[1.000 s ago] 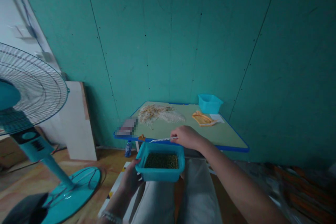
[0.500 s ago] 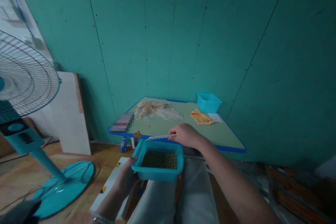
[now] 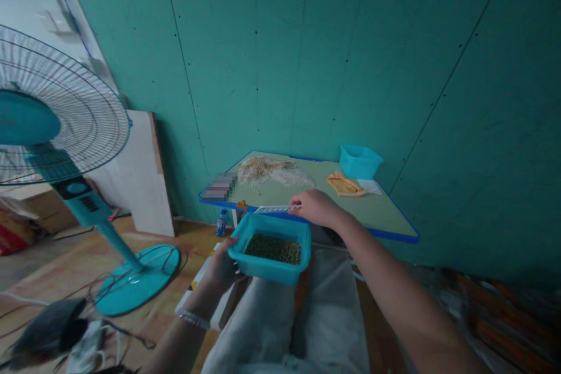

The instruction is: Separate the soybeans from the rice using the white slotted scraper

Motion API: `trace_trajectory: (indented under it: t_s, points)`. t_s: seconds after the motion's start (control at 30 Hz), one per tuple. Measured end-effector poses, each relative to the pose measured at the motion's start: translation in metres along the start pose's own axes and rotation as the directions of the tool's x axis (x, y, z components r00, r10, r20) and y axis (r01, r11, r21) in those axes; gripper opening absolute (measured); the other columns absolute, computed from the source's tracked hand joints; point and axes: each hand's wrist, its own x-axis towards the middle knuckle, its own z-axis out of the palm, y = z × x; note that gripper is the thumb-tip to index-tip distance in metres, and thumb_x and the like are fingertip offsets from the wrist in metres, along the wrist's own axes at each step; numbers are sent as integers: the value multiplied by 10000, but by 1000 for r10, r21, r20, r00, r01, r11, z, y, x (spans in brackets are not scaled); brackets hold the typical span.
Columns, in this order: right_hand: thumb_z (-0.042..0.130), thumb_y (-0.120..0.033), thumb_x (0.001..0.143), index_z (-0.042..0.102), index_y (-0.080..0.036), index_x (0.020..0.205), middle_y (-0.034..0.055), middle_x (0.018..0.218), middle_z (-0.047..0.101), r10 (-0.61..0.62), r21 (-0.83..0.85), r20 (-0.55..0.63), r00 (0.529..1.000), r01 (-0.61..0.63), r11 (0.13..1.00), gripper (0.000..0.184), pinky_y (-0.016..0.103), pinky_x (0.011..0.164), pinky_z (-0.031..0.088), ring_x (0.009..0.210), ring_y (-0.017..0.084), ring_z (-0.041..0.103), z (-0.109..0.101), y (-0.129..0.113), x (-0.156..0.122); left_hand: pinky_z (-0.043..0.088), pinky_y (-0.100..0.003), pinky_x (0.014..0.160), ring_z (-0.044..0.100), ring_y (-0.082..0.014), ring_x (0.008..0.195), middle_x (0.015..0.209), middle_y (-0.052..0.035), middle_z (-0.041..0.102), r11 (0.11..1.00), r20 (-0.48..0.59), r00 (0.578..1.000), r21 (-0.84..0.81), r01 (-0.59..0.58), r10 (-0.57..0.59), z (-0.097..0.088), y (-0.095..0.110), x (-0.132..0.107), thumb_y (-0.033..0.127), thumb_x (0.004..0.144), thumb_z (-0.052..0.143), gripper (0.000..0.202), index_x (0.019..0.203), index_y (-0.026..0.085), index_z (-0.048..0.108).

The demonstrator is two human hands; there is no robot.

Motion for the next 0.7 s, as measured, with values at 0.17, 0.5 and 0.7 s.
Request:
trace_trajectory:
  t_s: [0.17,0.5,0.7]
  points:
    - [470,-360,812,647,-222,965,57,951,682,-2,-17,3,1000,2,1000,272,243,686,386,874,186,607,-3,4,-1,466,-351,526,554,-219,573,571,-26,585,997,46,998,68,-39,36,-2,-3,1,416,717,514,212,648,219,552]
    - [417,-260,843,586,-208,1138,99,1027,662,-62,-41,-20,998,61,997,344,280,739,415,932,217,606,-4,28,51,443,-296,494,516,-175,506,464,0,552,999,39,999,33,5,-6,-3,3,-9,393,748,521,243,601,205,567]
    - [426,-226,841,600,-266,1113,46,1055,658,-194,18,56,979,193,981,325,281,793,411,956,190,600,4,31,85,497,-341,597,615,-228,622,626,-58,691,993,57,997,-101,54,-48,-9,2,4,351,737,562,223,740,159,674]
